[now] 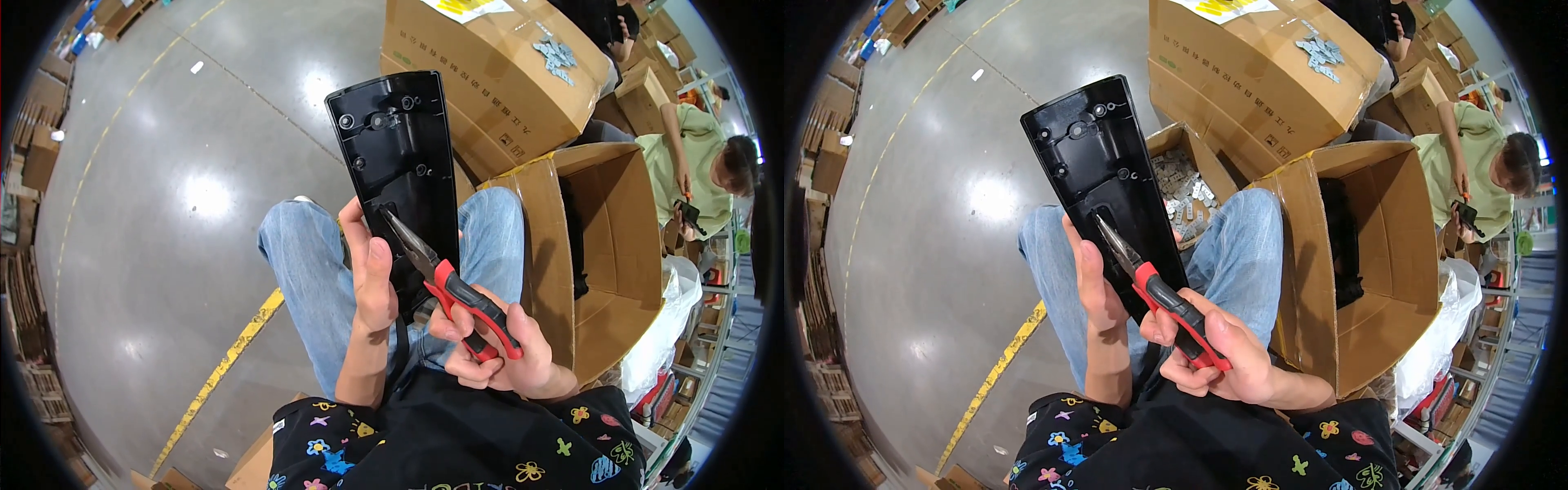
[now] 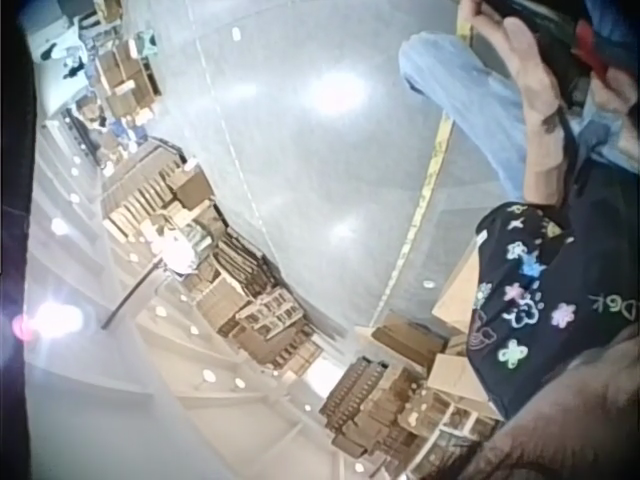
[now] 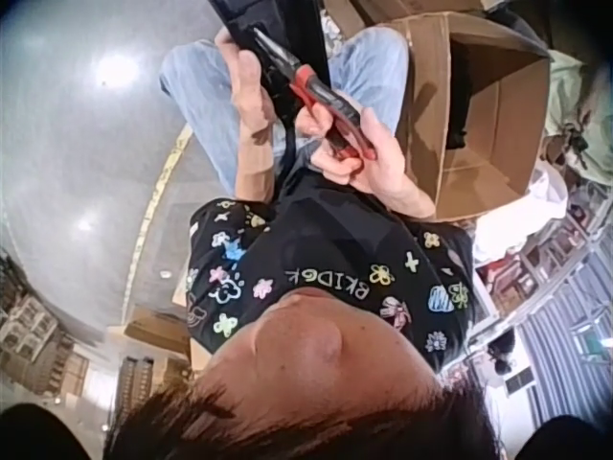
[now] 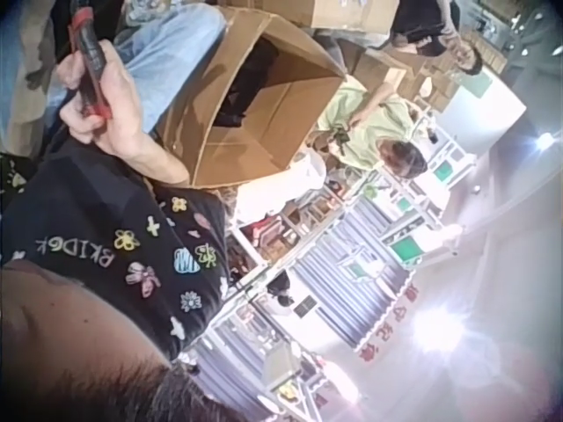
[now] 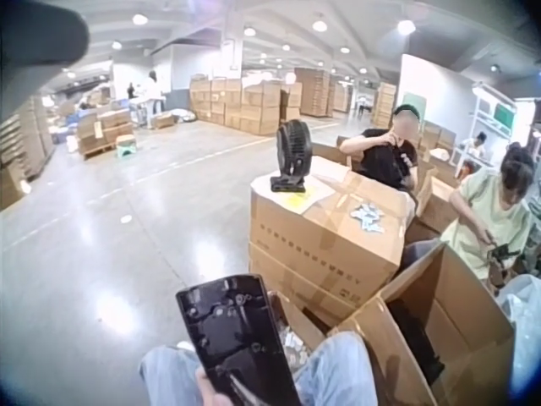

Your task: Assembling small metal clips onto black plastic housing units using pliers in a factory setting.

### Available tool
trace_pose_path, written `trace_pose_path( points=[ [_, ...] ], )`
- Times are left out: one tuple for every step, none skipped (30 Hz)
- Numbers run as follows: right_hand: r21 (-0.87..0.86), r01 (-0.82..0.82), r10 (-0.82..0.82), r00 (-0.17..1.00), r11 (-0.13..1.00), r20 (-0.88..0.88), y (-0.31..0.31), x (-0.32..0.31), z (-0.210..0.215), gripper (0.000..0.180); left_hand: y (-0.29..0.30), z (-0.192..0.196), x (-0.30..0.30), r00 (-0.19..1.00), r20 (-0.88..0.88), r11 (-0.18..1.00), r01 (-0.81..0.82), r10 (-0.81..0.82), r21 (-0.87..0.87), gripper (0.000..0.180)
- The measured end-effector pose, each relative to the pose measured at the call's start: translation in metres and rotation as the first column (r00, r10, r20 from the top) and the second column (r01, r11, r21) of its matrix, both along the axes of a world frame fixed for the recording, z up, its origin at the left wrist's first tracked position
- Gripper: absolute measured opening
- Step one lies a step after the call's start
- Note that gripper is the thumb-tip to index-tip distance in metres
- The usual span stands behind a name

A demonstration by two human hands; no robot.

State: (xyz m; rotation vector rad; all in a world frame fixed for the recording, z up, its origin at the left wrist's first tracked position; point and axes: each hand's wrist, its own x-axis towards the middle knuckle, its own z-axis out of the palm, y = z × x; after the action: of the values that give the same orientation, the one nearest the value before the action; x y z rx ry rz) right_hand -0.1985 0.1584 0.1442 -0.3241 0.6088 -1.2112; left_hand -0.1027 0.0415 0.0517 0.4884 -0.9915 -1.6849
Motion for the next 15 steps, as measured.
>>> trace_pose_path(
  points=[
    [0.020,-0.018,0.018,1.000,1.000,-0.017,0.000,-0.001,0.002,0.050,0.001,-0.002,0.000,1.000,0.000,1.000,-0.002,0.002,0.002,0.056],
    [0.040,-0.034,0.036,0.999,0.999,-0.033,0.000,-0.001,0.002,0.047,0.001,-0.001,0.001,1.000,-0.007,1.000,-0.005,0.005,0.006,0.056],
    [0.042,-0.036,0.037,0.999,0.998,-0.032,-0.001,-0.001,0.001,0.047,0.002,-0.001,0.001,1.000,-0.013,1.000,-0.009,0.010,0.012,0.056],
    [0.035,-0.035,0.036,0.999,0.999,-0.027,-0.001,0.000,-0.002,0.043,0.001,-0.004,0.003,1.000,-0.012,1.000,-0.012,0.012,0.014,0.056],
    [0.024,-0.030,0.031,0.999,0.999,-0.022,0.000,0.000,-0.003,0.040,-0.002,-0.007,0.003,0.999,0.026,1.000,-0.024,0.025,-0.018,0.057],
    [0.022,-0.029,0.029,0.999,0.999,-0.021,0.003,0.002,-0.006,0.040,-0.003,-0.007,0.003,0.997,0.062,0.998,-0.036,0.039,-0.050,0.057],
    [0.018,-0.034,0.036,0.994,0.999,-0.102,0.006,0.005,-0.009,0.039,-0.001,-0.005,0.004,0.997,0.064,0.998,-0.035,0.038,-0.052,0.057],
    [0.019,-0.039,0.041,0.982,0.999,-0.185,0.008,0.006,-0.013,0.038,-0.002,0.005,0.005,0.999,-0.037,0.999,-0.012,0.014,0.040,0.058],
    [0.022,-0.037,0.040,0.982,0.999,-0.185,0.008,0.006,-0.017,0.038,-0.003,0.011,0.005,0.990,-0.140,0.992,0.020,-0.002,0.128,0.058],
    [-0.013,-0.082,0.079,0.985,0.997,-0.155,0.009,0.005,-0.021,0.038,-0.005,0.011,0.005,0.992,-0.123,0.994,-0.026,0.039,0.105,0.059],
    [-0.048,-0.128,0.121,0.985,0.991,-0.122,0.010,0.006,-0.024,0.039,-0.003,0.011,0.005,0.992,-0.120,0.994,-0.026,0.039,0.109,0.059],
    [-0.066,-0.169,0.156,0.975,0.984,-0.159,0.009,0.006,-0.022,0.050,-0.001,0.012,0.004,0.991,-0.131,0.988,-0.001,0.022,0.154,0.059],
    [-0.063,-0.167,0.155,0.975,0.984,-0.156,0.009,0.006,-0.021,0.050,0.001,0.014,0.003,0.990,-0.143,0.980,0.025,0.004,0.197,0.059],
    [-0.126,-0.146,0.123,0.978,0.981,-0.169,0.007,0.008,-0.021,0.055,0.002,0.018,-0.001,0.992,-0.119,0.986,-0.018,0.037,0.163,0.062],
    [-0.190,-0.124,0.090,0.980,0.974,-0.179,0.006,0.010,-0.019,0.060,0.002,0.017,0.002,0.992,-0.116,0.986,-0.022,0.041,0.163,0.062]
  ],
)
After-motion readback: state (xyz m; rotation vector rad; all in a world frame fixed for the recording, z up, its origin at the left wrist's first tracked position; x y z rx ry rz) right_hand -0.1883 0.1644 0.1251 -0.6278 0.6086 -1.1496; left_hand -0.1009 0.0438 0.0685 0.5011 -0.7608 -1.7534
